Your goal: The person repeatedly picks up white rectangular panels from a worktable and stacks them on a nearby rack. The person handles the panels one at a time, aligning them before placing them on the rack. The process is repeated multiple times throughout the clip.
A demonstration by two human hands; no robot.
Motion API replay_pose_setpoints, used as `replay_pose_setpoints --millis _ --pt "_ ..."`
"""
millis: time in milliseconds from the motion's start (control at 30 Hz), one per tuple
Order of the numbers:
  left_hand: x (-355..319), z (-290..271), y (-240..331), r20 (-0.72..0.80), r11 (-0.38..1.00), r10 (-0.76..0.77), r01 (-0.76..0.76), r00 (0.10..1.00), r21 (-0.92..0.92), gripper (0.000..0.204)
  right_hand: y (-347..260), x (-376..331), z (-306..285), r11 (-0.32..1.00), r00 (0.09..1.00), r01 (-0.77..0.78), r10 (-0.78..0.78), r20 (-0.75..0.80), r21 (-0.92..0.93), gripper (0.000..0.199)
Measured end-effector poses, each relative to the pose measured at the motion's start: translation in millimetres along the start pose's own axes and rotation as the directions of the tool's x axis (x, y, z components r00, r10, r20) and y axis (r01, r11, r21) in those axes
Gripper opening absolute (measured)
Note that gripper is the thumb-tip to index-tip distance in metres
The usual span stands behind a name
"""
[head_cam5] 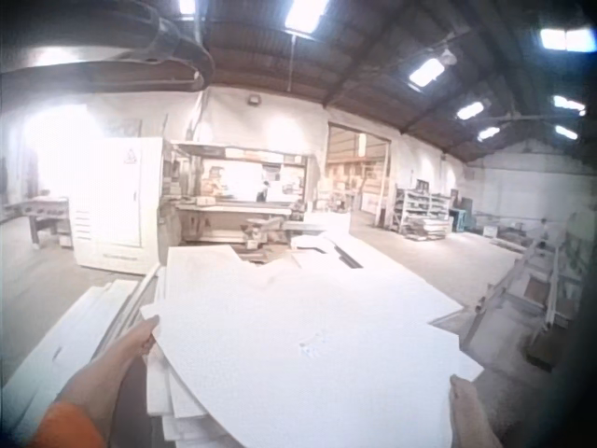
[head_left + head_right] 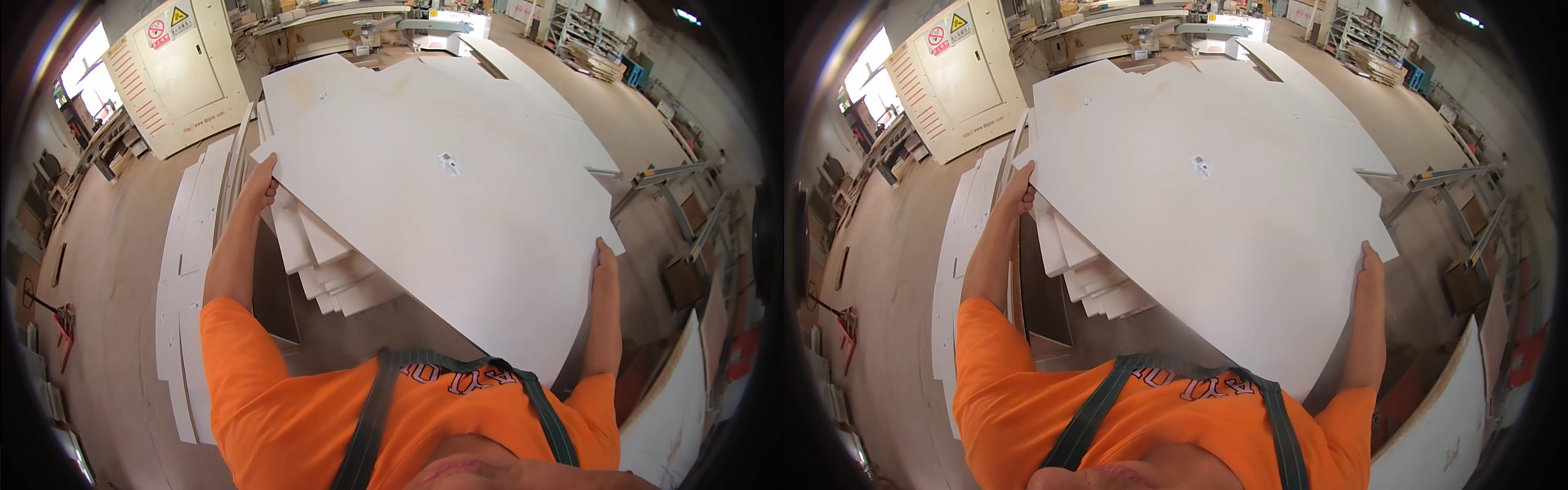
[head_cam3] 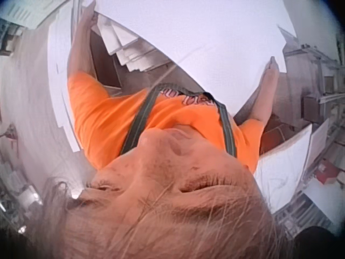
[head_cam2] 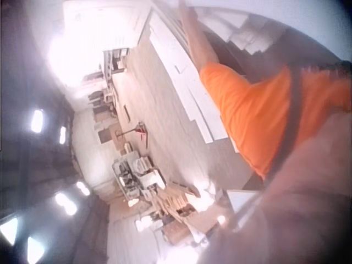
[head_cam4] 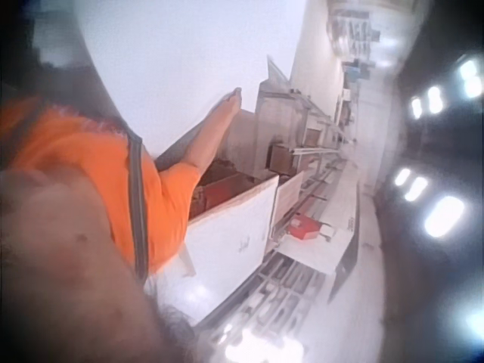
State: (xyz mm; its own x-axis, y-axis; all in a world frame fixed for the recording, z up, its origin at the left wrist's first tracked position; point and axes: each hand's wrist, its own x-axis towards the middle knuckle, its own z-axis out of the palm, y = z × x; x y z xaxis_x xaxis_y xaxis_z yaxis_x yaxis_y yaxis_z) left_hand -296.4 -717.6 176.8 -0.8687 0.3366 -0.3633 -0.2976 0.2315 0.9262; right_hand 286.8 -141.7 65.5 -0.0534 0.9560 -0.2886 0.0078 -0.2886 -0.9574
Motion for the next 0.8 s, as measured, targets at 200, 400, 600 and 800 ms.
replay_pose_setpoints --millis 200,400,600,800 --pt "117.4 -74.2 39.3 -0.294 0.986 0.122 -0.082 0.948 0.145 0.049 0.0 -34.0 138.7 1.0 0.999 0.03 -0.03 0.016 0.001 0.05" --pt "47.4 -27.9 6.4 -0.121 0.679 0.669 -0.536 0.734 0.502 0.098 -25.2 -123.0 259.3 0.926 0.96 -0.004 0.109 0.259 -0.378 0.038" --pt "40.8 11.3 -24.0 -0.031 0.686 0.576 -0.461 0.817 0.563 0.097 -84.4 -196.2 338.4 0.192 0.736 0.676 -0.128 0.664 -0.712 0.033" --pt "102.2 -4.1 -35.6 -0.08 0.667 0.617 -0.466 0.783 0.582 0.096 -84.6 -179.3 371.3 0.53 0.752 0.56 -0.002 0.659 -0.637 0.022"
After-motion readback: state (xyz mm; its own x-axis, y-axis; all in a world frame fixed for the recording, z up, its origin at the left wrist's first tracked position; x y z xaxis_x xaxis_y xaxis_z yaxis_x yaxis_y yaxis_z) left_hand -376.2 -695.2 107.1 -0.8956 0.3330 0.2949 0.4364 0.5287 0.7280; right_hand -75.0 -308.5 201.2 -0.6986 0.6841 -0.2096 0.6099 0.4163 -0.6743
